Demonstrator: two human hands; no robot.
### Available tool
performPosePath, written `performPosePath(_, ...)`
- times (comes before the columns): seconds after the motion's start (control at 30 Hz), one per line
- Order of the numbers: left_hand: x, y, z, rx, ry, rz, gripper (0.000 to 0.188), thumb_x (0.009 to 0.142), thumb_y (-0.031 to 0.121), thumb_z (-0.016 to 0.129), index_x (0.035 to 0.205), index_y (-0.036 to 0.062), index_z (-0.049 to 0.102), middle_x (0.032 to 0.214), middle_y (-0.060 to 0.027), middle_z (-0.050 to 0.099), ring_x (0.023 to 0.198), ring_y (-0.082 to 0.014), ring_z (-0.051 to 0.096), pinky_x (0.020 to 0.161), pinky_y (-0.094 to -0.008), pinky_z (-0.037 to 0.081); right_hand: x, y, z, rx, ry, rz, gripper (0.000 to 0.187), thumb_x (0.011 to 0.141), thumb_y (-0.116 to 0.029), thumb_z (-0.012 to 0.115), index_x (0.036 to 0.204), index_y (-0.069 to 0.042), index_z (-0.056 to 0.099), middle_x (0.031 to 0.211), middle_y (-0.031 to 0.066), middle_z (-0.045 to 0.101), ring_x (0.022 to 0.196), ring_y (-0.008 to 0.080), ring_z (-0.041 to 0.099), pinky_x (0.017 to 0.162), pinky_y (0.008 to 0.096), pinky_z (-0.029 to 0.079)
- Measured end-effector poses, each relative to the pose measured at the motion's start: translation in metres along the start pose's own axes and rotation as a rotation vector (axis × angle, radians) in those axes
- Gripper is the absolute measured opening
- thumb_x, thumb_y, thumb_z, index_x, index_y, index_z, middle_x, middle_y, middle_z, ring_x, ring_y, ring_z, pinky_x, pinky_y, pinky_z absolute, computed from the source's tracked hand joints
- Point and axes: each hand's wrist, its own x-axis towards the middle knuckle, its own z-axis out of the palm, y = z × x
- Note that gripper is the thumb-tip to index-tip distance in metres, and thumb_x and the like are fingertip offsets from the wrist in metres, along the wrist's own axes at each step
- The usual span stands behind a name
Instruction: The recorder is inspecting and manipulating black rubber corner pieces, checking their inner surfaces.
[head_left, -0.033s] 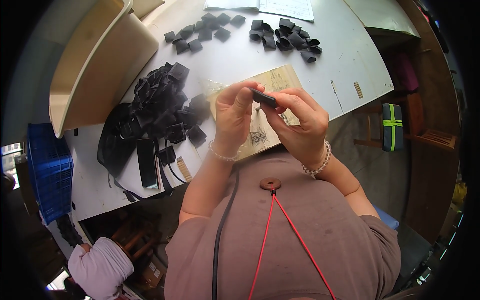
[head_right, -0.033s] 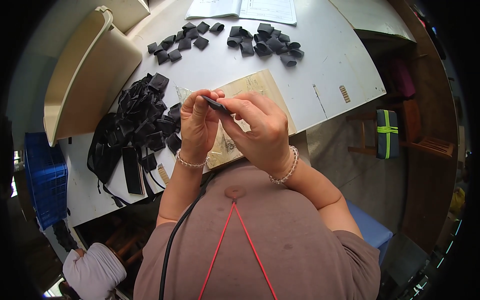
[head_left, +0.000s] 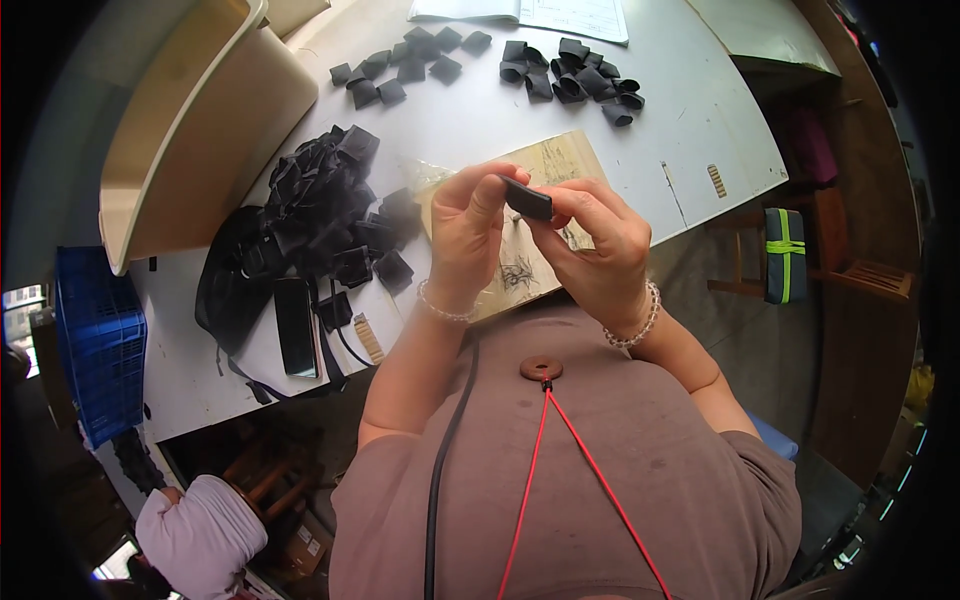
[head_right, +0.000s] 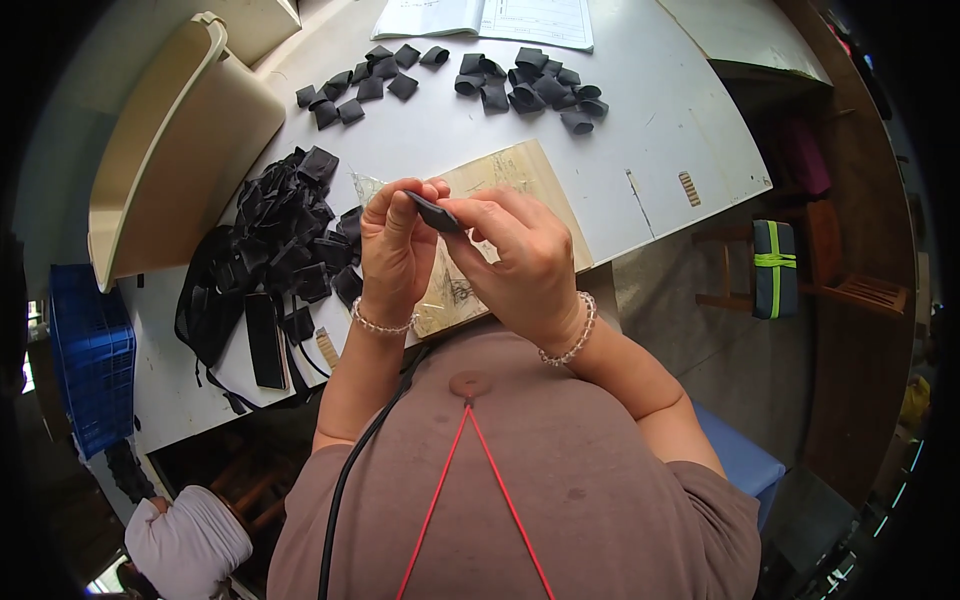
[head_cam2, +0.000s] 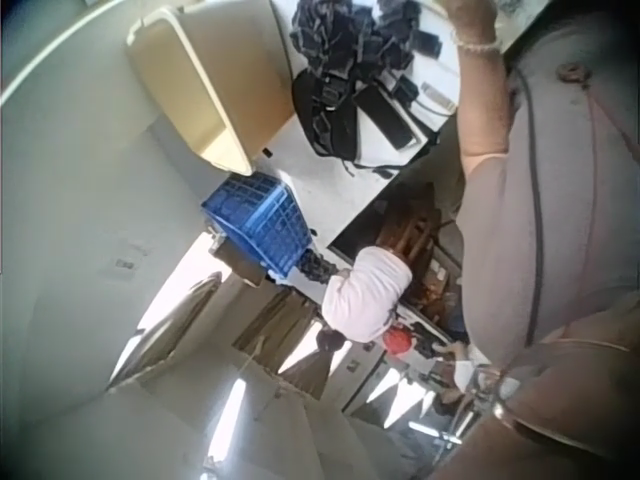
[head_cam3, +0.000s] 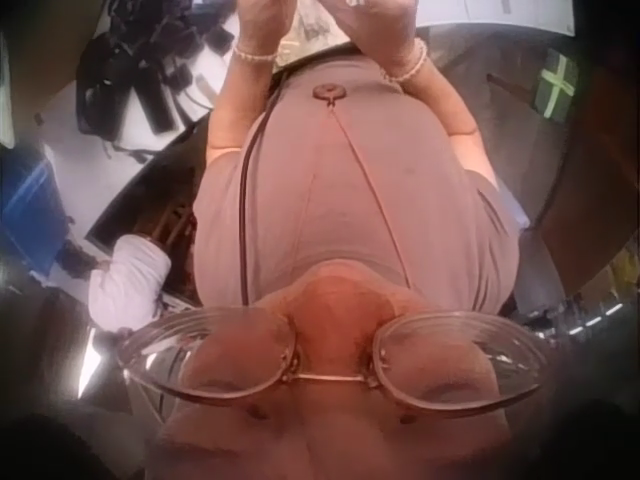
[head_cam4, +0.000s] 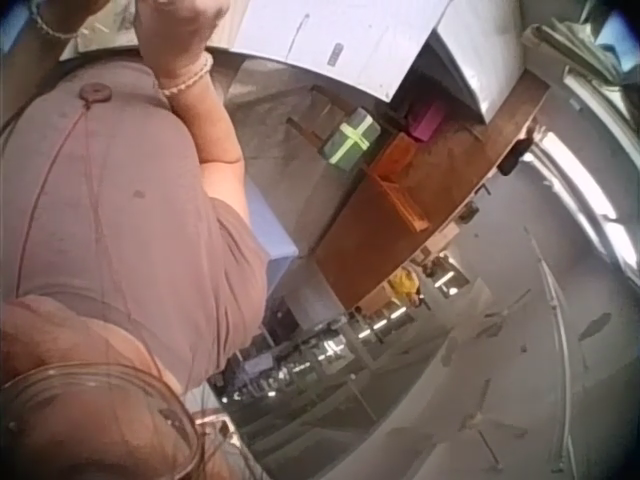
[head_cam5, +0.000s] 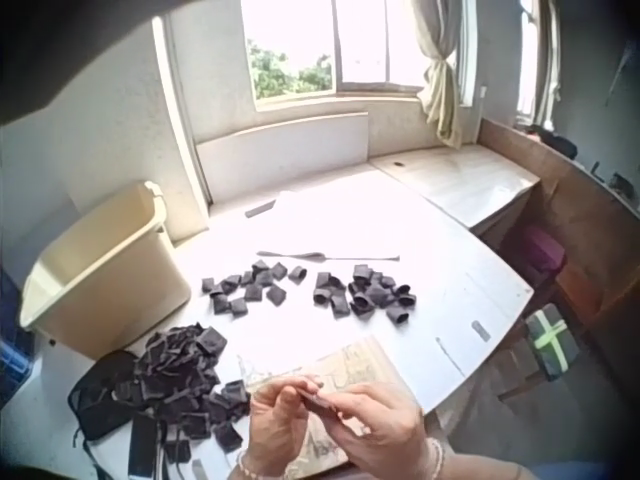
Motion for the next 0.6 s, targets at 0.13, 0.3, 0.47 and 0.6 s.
performPosePath(0.13, 0.002, 0.005, 0.004, 0.104, 0.005, 0.026, 0.025, 0.087, 0.020, 0.061, 0.100, -0.0013, 0.063, 0.092, -0.0096, 0.064, 0.088, -0.0145, 0.058, 0.082, -0.0271, 0.043, -0.003, 0.001, -0.005, -0.013, -0.075, 0.050, 0.031, 0.063, 0.001, 0.075, 0.092, -0.005, 0.065, 0.077, 0.0057, 0.062, 0.060, 0.0141, 0.058, 0.056, 0.0233, 0.049)
performPosePath(0.3, 0.003, 0.012, 0.004, 0.207, -0.006, 0.077, 0.026, 0.086, 0.020, 0.061, 0.101, -0.0011, 0.062, 0.092, -0.0101, 0.064, 0.086, -0.0143, 0.058, 0.081, -0.0276, 0.044, 0.014, -0.010, -0.013, 0.088, 0.043, -0.003, 0.025, 0.065, -0.001, 0.076, 0.088, -0.004, 0.066, 0.076, 0.0056, 0.062, 0.058, 0.0110, 0.057, 0.052, 0.0225, 0.048)
performPosePath(0.47, 0.005, 0.023, 0.008, 0.292, -0.070, 0.041, 0.021, 0.080, 0.010, 0.068, 0.097, -0.0015, 0.065, 0.090, -0.0095, 0.065, 0.090, -0.0175, 0.058, 0.078, -0.0273, 0.047, 0.012, -0.008, -0.012, 0.129, 0.052, -0.057, 0.018, 0.069, 0.003, 0.073, 0.085, -0.002, 0.067, 0.077, 0.0070, 0.063, 0.061, 0.0110, 0.059, 0.051, 0.0220, 0.048)
performPosePath(0.6, 0.009, 0.026, 0.005, 0.376, -0.143, 0.089, 0.019, 0.075, 0.006, 0.070, 0.092, -0.0010, 0.067, 0.088, -0.0091, 0.067, 0.090, -0.0188, 0.057, 0.077, -0.0279, 0.048, 0.004, -0.003, -0.016, 0.113, 0.070, -0.094, 0.020, 0.069, 0.004, 0.073, 0.087, -0.001, 0.066, 0.077, 0.0084, 0.062, 0.063, 0.0124, 0.060, 0.051, 0.0220, 0.048)
